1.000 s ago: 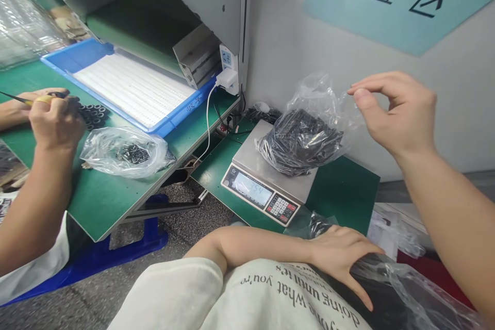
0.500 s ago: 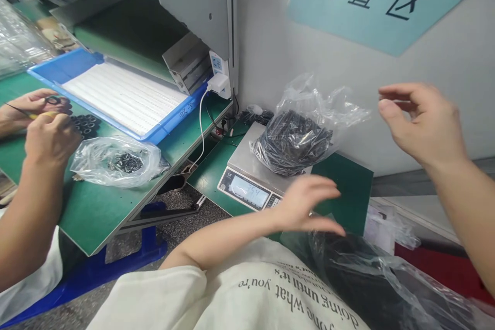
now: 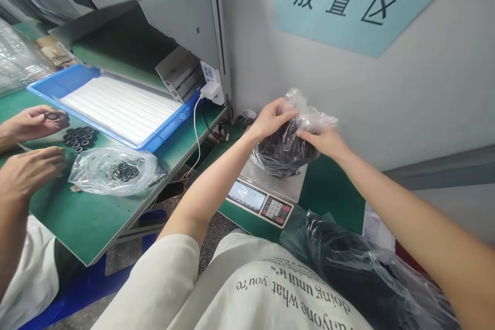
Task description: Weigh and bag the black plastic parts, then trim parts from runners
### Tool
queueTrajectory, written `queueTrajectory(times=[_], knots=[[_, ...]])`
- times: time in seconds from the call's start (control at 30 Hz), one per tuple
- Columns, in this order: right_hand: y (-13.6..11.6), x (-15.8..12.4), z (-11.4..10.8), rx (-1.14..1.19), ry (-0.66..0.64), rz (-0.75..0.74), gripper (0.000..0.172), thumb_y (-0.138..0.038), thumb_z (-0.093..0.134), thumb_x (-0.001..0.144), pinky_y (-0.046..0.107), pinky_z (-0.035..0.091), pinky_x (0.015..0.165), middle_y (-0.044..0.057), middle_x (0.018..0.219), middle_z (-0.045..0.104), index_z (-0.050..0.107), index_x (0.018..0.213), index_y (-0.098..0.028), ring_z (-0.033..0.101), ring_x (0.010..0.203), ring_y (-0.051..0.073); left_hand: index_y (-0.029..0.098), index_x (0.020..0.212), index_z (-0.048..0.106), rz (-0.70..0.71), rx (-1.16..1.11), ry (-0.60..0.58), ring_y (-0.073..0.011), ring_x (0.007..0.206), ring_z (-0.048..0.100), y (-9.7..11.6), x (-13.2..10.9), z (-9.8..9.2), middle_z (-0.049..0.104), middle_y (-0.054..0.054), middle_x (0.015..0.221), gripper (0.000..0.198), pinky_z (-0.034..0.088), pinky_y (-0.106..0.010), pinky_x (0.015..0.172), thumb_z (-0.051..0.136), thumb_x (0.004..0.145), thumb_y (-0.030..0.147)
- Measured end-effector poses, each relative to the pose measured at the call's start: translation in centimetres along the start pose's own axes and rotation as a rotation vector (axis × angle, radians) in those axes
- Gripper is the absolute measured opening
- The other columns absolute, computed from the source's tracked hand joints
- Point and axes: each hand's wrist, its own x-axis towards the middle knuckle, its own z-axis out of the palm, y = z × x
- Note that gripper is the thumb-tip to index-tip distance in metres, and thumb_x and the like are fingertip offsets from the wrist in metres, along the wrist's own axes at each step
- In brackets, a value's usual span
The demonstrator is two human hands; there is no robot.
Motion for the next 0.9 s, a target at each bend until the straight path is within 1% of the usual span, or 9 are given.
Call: queueTrajectory(times=[0.07, 0.2, 0.4, 0.47, 0.53, 0.6, 0.67, 0.77, 0.9], knots=[[0.4, 0.3, 0.4, 0.084, 0.163, 0.026, 0.047, -0.06, 0.058, 0.063, 0.044, 0.041, 0.09, 0.004, 0.094, 0.063, 0.059, 0.088, -0.02, 0.057, 0.096, 0.024, 0.014, 0.062, 0.05, 0.011, -0.08, 0.066, -0.0094, 0.062, 0.05, -0.3, 0.4, 0.4, 0.053, 0.003, 0.061, 0.017, 0.04, -0.021, 0.068, 0.055, 0.076, 0.022], [1.4, 0.9, 0.5, 0.384, 0.393, 0.129, 0.052, -0.065, 0.047, 0.066, 0.043, 0.045, 0.085, 0.007, 0.1, 0.061, 0.055, 0.089, -0.019, 0.057, 0.096, 0.024, 0.016, 0.053, 0.04, -0.145, -0.212, 0.27, -0.0078, 0.046, 0.044, -1.0, 0.9, 0.2, 0.045, 0.005, 0.046, 0.026, 0.038, -0.02, 0.055, 0.051, 0.077, 0.017], [0.6, 2.1, 0.2, 0.574, 0.287, 0.078, 0.044, -0.059, 0.039, 0.07, 0.044, 0.043, 0.09, 0.009, 0.11, 0.055, 0.051, 0.087, -0.02, 0.047, 0.113, 0.024, 0.018, 0.052, 0.036, -0.227, -0.192, 0.373, -0.0083, 0.038, 0.04, -1.3, 1.2, -0.1, 0.037, 0.007, 0.04, 0.028, 0.035, -0.021, 0.049, 0.049, 0.077, 0.013], [0.4, 2.5, 0.3, 0.596, 0.278, 0.051, 0.039, -0.058, 0.038, 0.07, 0.044, 0.042, 0.092, 0.008, 0.098, 0.057, 0.048, 0.078, -0.021, 0.048, 0.111, 0.023, 0.018, 0.054, 0.036, -0.216, -0.147, 0.396, -0.0072, 0.036, 0.037, -1.4, 1.3, 0.0, 0.04, 0.007, 0.041, 0.027, 0.032, -0.021, 0.046, 0.048, 0.078, 0.013], [0.4, 2.8, 0.5, 0.657, 0.331, 0.065, 0.037, -0.058, 0.042, 0.069, 0.042, 0.044, 0.089, 0.003, 0.073, 0.054, 0.038, 0.066, -0.022, 0.056, 0.095, 0.021, 0.018, 0.057, 0.037, -0.206, -0.13, 0.398, -0.0054, 0.034, 0.035, -1.4, 1.5, 0.1, 0.044, 0.006, 0.047, 0.024, 0.031, -0.02, 0.043, 0.049, 0.078, 0.014], [0.3, 2.9, 0.7, 0.716, 0.369, 0.079, 0.044, -0.058, 0.049, 0.068, 0.038, 0.048, 0.084, -0.004, 0.054, 0.037, 0.026, 0.059, -0.021, 0.056, 0.065, 0.014, 0.017, 0.06, 0.036, -0.187, -0.128, 0.367, -0.0038, 0.034, 0.034, -1.4, 1.8, 0.1, 0.046, 0.007, 0.051, 0.022, 0.03, -0.019, 0.043, 0.05, 0.078, 0.015], [-0.1, 2.8, 0.9, 0.752, 0.352, 0.079, 0.051, -0.057, 0.054, 0.067, 0.031, 0.051, 0.072, -0.008, 0.049, 0.023, 0.02, 0.058, -0.02, 0.041, 0.044, 0.007, 0.017, 0.064, 0.037, -0.154, -0.134, 0.3, -0.0029, 0.035, 0.035, -1.1, 2.2, -0.1, 0.045, 0.008, 0.052, 0.019, 0.031, -0.017, 0.044, 0.05, 0.078, 0.013], [-1.1, 2.8, 1.0, 0.759, 0.319, 0.114, 0.051, -0.054, 0.058, 0.07, 0.018, 0.042, 0.045, -0.01, 0.048, 0.019, 0.022, 0.058, -0.02, 0.023, 0.036, 0.003, 0.016, 0.076, 0.042, -0.022, -0.09, 0.177, -0.0036, 0.044, 0.044, 0.2, 2.7, -0.5, 0.051, 0.006, 0.06, 0.008, 0.035, -0.017, 0.05, 0.048, 0.078, 0.011], [-2.3, 3.2, 1.2, 0.664, 0.254, 0.24, 0.035, -0.04, 0.047, 0.083, 0.014, 0.019, 0.03, -0.009, 0.043, 0.023, 0.032, 0.059, -0.019, 0.022, 0.033, 0.003, 0.017, 0.087, 0.052, 0.297, 0.207, -0.135, -0.0097, 0.069, 0.055, 3.2, 2.2, -0.3, 0.058, 0.002, 0.075, 0.008, 0.041, -0.022, 0.065, 0.05, 0.079, 0.018]])
